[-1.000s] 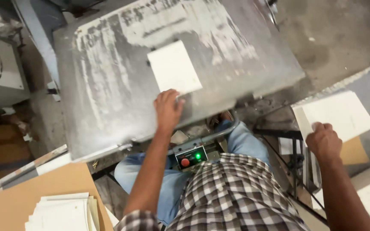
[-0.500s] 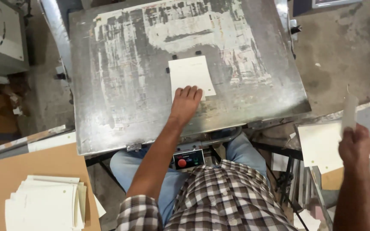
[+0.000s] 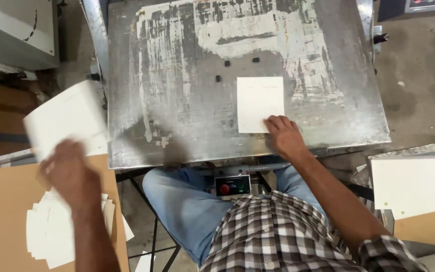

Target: The operator places individual paper sheets onto a machine bed, positions them correctly, and activates the machine to process (likely punch or bind) the paper.

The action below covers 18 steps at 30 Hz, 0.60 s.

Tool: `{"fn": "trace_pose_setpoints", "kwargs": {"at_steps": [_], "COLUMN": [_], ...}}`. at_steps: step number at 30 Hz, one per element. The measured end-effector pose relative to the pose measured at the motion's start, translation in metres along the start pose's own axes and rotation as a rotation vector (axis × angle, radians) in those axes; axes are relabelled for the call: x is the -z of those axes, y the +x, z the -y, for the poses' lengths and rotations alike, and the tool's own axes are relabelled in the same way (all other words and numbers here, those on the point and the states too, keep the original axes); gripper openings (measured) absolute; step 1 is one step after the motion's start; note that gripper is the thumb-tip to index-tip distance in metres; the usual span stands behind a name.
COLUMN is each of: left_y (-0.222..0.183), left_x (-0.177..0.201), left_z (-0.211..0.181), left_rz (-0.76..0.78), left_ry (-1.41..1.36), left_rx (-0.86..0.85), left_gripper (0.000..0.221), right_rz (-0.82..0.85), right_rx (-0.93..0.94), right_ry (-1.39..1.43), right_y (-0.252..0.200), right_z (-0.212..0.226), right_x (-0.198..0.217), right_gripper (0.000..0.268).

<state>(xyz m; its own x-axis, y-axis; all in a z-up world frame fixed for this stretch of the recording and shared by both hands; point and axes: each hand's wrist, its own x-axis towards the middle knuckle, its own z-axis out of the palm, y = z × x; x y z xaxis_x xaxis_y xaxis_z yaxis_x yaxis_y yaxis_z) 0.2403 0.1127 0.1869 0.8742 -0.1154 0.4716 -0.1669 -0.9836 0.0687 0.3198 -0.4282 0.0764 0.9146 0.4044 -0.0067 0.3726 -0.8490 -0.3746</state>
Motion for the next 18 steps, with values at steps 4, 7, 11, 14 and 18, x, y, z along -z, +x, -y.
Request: {"fn": "trace_pose_setpoints", "kwargs": {"at_steps": [4, 7, 11, 14, 18], "left_y": [-0.131, -0.215, -0.287, -0.296, -0.309], "left_x": [0.013, -0.002, -0.036, -0.047, -0.052], "left_z": [0.064, 0.082, 0.081, 0.066, 0.043], "left_rz": [0.113, 0.217, 0.298, 0.395, 0.309], "left_ry": [0.602, 0.526, 0.347, 0.380, 0.315], "left_rx": [0.373, 0.643, 0.832, 0.838, 0.806], "left_gripper": [0.027, 0.028, 0.018, 0.053, 0.058], "right_rz": [0.035, 0.030, 0.028, 0.034, 0.041], "right_rx": [0.062, 0.093, 0.126, 0.140, 0.150], "right_ry": [-0.061, -0.093, -0.085, -0.083, -0.069], "right_y": [0.023, 0.039, 0.054, 0.062, 0.066], "right_z": [-0.008, -0.013, -0.013, -0.015, -0.014], "right_x": [-0.022, -0.031, -0.034, -0.037, -0.037], "right_gripper": [0.051, 0.049, 0.049, 0.052, 0.051]}}
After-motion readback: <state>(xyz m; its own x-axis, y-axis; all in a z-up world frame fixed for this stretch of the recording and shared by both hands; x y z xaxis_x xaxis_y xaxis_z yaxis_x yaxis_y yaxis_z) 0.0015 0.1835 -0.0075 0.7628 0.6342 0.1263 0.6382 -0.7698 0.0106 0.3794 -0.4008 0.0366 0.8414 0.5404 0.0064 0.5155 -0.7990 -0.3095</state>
